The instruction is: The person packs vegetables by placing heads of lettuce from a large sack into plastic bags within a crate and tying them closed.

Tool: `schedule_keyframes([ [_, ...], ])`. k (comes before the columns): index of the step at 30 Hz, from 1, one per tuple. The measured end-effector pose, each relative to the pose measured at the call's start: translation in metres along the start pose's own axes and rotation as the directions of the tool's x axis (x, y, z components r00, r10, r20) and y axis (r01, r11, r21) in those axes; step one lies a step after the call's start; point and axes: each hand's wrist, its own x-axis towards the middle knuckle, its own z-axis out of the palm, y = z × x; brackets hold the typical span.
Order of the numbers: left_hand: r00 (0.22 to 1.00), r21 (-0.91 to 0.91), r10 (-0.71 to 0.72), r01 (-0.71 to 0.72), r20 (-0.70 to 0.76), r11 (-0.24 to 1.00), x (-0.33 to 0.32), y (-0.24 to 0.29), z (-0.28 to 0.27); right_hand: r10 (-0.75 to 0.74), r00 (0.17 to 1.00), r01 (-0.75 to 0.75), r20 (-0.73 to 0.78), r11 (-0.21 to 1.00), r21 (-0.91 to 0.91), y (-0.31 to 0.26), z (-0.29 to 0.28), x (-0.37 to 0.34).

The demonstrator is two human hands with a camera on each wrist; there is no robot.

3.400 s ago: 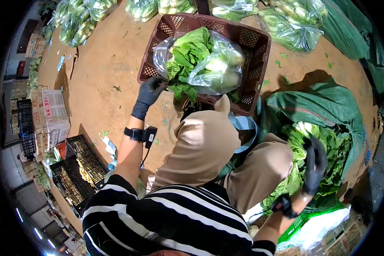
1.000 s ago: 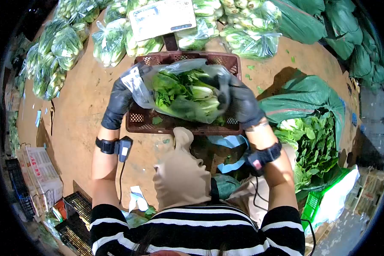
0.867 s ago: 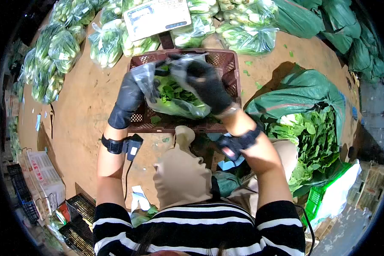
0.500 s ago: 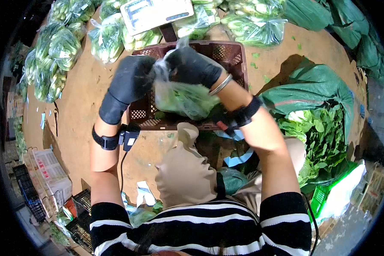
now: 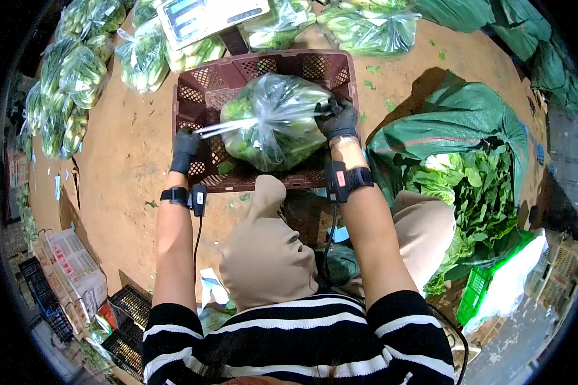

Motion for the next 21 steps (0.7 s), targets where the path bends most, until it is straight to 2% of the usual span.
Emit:
schedule_keyframes([
  [1, 0.973, -0.510, -0.174, 0.228, 0.153, 0.830, 0.001, 0.019, -0.013, -0.009, 0.996, 0.018, 0.086, 0.995, -0.101, 0.003, 0.031, -0.015],
  [2, 0.980, -0.837, -0.050, 0.190, 0.192, 0.513, -0.001, 0.032, -0.018, -0.032, 0.971, 0.100, 0.239, 0.955, -0.279, 0.010, 0.058, -0.036],
  [3, 0.996, -0.928, -0.053, 0.090, 0.076, 0.362, -0.005, 0.058, -0.017, -0.023, 0.923, 0.203, 0.384, 0.877, -0.436, 0.017, 0.083, -0.054],
  [4, 0.993, -0.914, 0.114, -0.034, 0.013, 0.404, -0.004, 0.079, -0.023, 0.077, 0.904, 0.176, 0.421, 0.830, -0.529, 0.022, 0.103, -0.066],
  [5, 0.986, -0.926, 0.166, -0.048, 0.016, 0.376, -0.031, 0.137, -0.038, 0.180, 0.877, 0.155, 0.445, 0.771, -0.618, 0.028, 0.120, -0.073],
  [6, 0.963, -0.908, 0.266, -0.081, 0.035, 0.412, -0.043, 0.167, -0.041, 0.227, 0.841, 0.269, 0.492, 0.613, -0.743, 0.038, 0.132, -0.075],
  [7, 0.913, -0.775, 0.407, -0.280, -0.032, 0.567, -0.034, 0.182, -0.033, 0.139, 0.740, 0.568, 0.659, 0.396, -0.722, 0.054, 0.137, -0.068],
  [8, 0.860, -0.551, 0.506, -0.458, -0.075, 0.697, -0.046, 0.212, -0.039, 0.076, 0.566, 0.811, 0.821, 0.126, -0.571, 0.064, 0.145, -0.060],
  [9, 0.862, -0.508, 0.500, -0.467, -0.080, 0.724, -0.040, 0.220, -0.033, 0.085, 0.342, 0.932, 0.936, -0.161, -0.326, 0.067, 0.153, -0.053],
  [10, 0.828, -0.419, 0.557, -0.528, -0.061, 0.739, -0.036, 0.226, -0.034, 0.062, 0.469, 0.880, 0.881, -0.120, -0.460, 0.062, 0.160, -0.054],
  [11, 0.791, -0.326, 0.611, -0.588, -0.039, 0.740, -0.032, 0.231, -0.038, 0.129, 0.473, 0.881, 0.872, -0.109, -0.461, 0.060, 0.160, -0.044],
  [12, 0.789, -0.326, 0.613, -0.592, -0.044, 0.737, -0.032, 0.230, -0.038, 0.174, 0.466, 0.883, 0.868, -0.023, -0.469, 0.061, 0.159, -0.043],
  [13, 0.793, -0.426, 0.609, -0.545, 0.019, 0.722, -0.031, 0.227, -0.037, 0.218, 0.455, 0.876, 0.863, 0.063, -0.478, 0.060, 0.158, -0.040],
  [14, 0.790, -0.520, 0.606, -0.481, 0.092, 0.706, -0.030, 0.222, -0.035, 0.215, 0.460, 0.874, 0.861, 0.061, -0.482, 0.057, 0.155, -0.038],
  [15, 0.790, -0.523, 0.604, -0.474, 0.102, 0.709, -0.026, 0.216, -0.033, 0.281, 0.422, 0.905, 0.862, -0.070, -0.420, 0.054, 0.159, -0.045],
  [16, 0.770, -0.615, 0.615, -0.403, 0.173, 0.678, -0.020, 0.209, -0.033, 0.350, 0.389, 0.920, 0.852, -0.194, -0.341, 0.052, 0.159, -0.049],
  [17, 0.740, -0.697, 0.628, -0.318, 0.241, 0.642, -0.015, 0.203, -0.030, 0.345, 0.402, 0.915, 0.848, -0.198, -0.353, 0.052, 0.156, -0.046],
  [18, 0.699, -0.729, 0.655, -0.285, 0.285, 0.622, -0.016, 0.204, -0.033, 0.385, 0.458, 0.888, 0.801, -0.149, -0.435, 0.053, 0.156, -0.041],
  [19, 0.698, -0.749, 0.655, -0.260, 0.290, 0.609, -0.020, 0.208, -0.039, 0.427, 0.507, 0.850, 0.749, -0.104, -0.516, 0.054, 0.155, -0.038],
  [21, 0.603, -0.632, 0.740, -0.457, 0.297, 0.626, -0.018, 0.207, -0.037, 0.478, 0.523, 0.840, 0.706, -0.149, -0.522, 0.050, 0.146, -0.037],
])
